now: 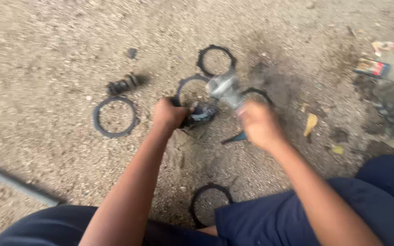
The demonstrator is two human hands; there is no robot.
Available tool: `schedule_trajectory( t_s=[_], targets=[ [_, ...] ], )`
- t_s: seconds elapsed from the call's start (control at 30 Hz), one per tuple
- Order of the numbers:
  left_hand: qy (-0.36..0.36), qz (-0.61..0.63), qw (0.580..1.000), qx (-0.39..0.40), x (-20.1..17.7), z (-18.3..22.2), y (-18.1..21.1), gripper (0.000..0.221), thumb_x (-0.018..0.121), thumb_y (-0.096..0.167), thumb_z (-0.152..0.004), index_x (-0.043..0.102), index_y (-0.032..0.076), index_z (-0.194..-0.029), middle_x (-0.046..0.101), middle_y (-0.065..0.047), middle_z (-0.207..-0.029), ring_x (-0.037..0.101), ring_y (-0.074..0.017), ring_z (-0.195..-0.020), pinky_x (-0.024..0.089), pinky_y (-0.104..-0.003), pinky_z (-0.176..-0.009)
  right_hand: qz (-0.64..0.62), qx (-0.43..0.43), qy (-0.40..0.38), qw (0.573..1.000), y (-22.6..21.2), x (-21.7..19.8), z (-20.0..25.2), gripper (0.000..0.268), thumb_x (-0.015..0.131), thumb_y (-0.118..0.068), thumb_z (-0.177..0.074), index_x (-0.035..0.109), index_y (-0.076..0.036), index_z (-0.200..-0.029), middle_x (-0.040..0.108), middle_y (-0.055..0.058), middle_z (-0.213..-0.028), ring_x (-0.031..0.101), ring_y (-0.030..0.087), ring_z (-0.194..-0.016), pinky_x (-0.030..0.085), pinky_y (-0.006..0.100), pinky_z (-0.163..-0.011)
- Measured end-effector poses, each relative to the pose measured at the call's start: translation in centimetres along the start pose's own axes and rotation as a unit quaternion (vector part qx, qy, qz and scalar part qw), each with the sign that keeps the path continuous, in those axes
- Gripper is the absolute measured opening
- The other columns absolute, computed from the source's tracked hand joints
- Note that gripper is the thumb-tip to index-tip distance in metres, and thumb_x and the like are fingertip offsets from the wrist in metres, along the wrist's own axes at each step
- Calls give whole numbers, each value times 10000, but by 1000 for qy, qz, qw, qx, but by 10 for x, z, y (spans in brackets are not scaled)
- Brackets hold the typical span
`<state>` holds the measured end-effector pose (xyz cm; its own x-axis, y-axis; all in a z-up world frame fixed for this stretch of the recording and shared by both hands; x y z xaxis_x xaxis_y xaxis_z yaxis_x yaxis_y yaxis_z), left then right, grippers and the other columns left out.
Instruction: The person aligns and stacks metallic rings and mechanical parts on the ground, using an open-end wrench to pry or adjust the components.
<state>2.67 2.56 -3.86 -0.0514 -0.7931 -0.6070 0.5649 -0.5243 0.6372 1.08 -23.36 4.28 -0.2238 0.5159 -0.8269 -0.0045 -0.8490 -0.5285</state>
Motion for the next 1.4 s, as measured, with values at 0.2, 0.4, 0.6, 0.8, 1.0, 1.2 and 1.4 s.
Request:
schedule_trajectory(
  t_s=[0.2,0.4,0.6,0.8,1.0,1.2,1.4],
  targets=[
    [-19,140,990,-26,13,-2,-11,475,905,216,-727,714,-17,-1093,777,-151,-946,763,-232,-781,634,-387,-728,145,-126,28,981,6,27,26,134,606,-172,-908,640,-42,-911,677,199,-730,668,397,-665,499,521,-590],
    [-20,122,992,-24,16,-6,-18,402,842,224,-811,745,7,-1134,794,-150,-1002,755,-205,-771,622,-365,-741,-136,-118,196,964,26,8,21,155,544,-119,-1050,566,8,-965,624,176,-767,629,261,-659,485,412,-593],
    [-114,246,961,-52,11,-7,-8,350,787,232,-831,692,-51,-1014,775,-171,-897,748,-228,-744,649,-377,-649,-163,-57,143,974,34,12,7,173,528,-176,-1056,614,-41,-1120,574,69,-701,544,131,-609,437,350,-554],
    [-106,251,961,-51,-1,0,-2,340,819,188,-810,621,-35,-974,746,-167,-847,751,-220,-685,651,-344,-619,-132,-95,124,979,24,17,3,216,537,-223,-1075,626,-34,-1019,558,63,-666,533,165,-592,423,369,-555],
    [-85,290,953,-32,3,0,-10,331,825,143,-804,652,-72,-987,746,-150,-848,747,-237,-692,644,-377,-619,25,-41,75,996,10,43,13,204,528,-212,-1083,599,-38,-1002,616,124,-706,580,216,-590,435,405,-556],
    [3,193,981,29,8,-13,-20,417,916,196,-781,675,-49,-1018,741,-139,-888,701,-204,-752,582,-369,-696,-90,-117,141,979,12,25,8,168,535,-175,-1011,630,-37,-1021,675,149,-779,644,261,-644,493,387,-565],
    [-31,243,969,-41,11,-10,-18,414,865,204,-776,678,-66,-1028,749,-167,-902,731,-232,-742,620,-400,-661,48,-119,-4,992,21,46,7,129,564,-132,-986,659,-46,-1005,663,147,-777,635,269,-690,473,415,-640]
  ],
)
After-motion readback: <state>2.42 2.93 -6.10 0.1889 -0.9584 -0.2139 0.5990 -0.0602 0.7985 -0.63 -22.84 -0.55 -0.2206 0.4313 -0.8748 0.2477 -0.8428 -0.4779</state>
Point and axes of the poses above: each hand's wrist, its own z-axis away from the middle knuckle, its own x-axis out of the palm, y = z × x, the point moved 4 cm from there along -z, towards the middle knuckle
